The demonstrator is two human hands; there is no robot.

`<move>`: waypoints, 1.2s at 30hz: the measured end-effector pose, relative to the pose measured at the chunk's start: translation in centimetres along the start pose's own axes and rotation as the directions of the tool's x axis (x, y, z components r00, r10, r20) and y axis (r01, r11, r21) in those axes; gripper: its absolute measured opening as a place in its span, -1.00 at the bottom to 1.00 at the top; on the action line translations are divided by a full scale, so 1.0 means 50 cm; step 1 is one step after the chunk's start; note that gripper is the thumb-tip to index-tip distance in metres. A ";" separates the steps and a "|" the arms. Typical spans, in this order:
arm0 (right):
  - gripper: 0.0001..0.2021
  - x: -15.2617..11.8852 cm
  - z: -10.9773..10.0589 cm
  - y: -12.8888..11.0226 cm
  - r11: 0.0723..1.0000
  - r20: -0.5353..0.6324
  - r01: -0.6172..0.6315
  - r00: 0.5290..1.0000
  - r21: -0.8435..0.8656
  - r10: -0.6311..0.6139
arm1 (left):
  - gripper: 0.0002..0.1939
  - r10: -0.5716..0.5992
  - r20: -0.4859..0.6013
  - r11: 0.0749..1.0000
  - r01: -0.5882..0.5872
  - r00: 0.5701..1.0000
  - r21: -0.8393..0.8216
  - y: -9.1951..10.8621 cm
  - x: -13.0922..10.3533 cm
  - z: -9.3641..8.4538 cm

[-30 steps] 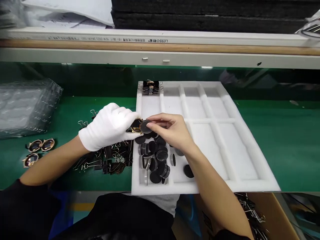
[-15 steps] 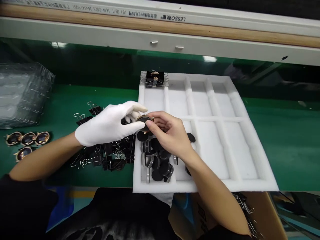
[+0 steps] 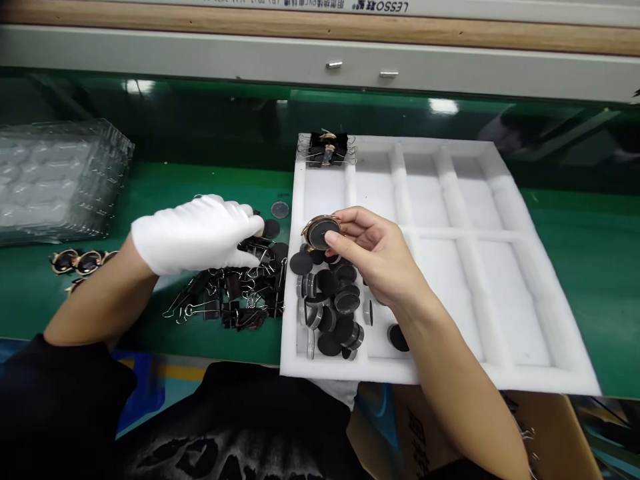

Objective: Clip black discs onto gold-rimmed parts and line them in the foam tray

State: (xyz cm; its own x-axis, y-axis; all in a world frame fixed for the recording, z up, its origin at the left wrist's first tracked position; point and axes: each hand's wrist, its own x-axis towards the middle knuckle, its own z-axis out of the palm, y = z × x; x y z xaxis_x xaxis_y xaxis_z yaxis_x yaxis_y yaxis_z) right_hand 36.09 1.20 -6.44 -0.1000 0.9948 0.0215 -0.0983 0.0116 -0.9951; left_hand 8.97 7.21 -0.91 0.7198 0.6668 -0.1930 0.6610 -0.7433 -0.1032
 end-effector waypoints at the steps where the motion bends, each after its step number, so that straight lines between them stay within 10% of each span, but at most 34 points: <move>1: -0.70 0.000 0.001 0.000 1.000 0.002 -0.004 1.000 -0.008 0.004 | -0.58 0.021 -0.017 0.999 -0.020 1.000 0.044 0.007 0.002 0.007; 12: -0.65 0.002 0.004 0.003 0.999 0.014 -0.033 0.999 -0.028 0.034 | -0.81 0.140 -0.016 0.967 -0.134 0.990 0.217 0.054 0.004 0.014; 20: -0.73 -0.002 -0.006 0.005 1.000 0.117 -0.021 0.993 -0.011 0.022 | -0.85 0.242 -0.057 0.940 -0.249 0.969 -0.234 0.019 0.016 -0.006; 28: -0.78 -0.013 0.011 -0.003 0.998 0.398 -0.009 0.917 -0.062 0.033 | -0.83 0.107 -0.269 0.757 -0.254 0.957 -0.601 0.034 0.007 -0.054; 36: -0.75 -0.014 0.014 0.017 0.988 0.164 0.154 0.974 0.009 -0.153 | -0.69 -0.279 -0.523 0.618 -0.266 0.806 -0.740 0.079 0.050 0.007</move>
State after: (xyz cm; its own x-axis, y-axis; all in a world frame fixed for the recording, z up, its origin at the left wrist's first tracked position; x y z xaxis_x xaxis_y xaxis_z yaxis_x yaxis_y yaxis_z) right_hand 35.38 0.46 -7.21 -0.2450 0.9508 0.1895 -0.1219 0.1637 -0.9789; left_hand 13.30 5.92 -2.16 0.5063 0.7724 0.3834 0.3739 -0.5973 0.7095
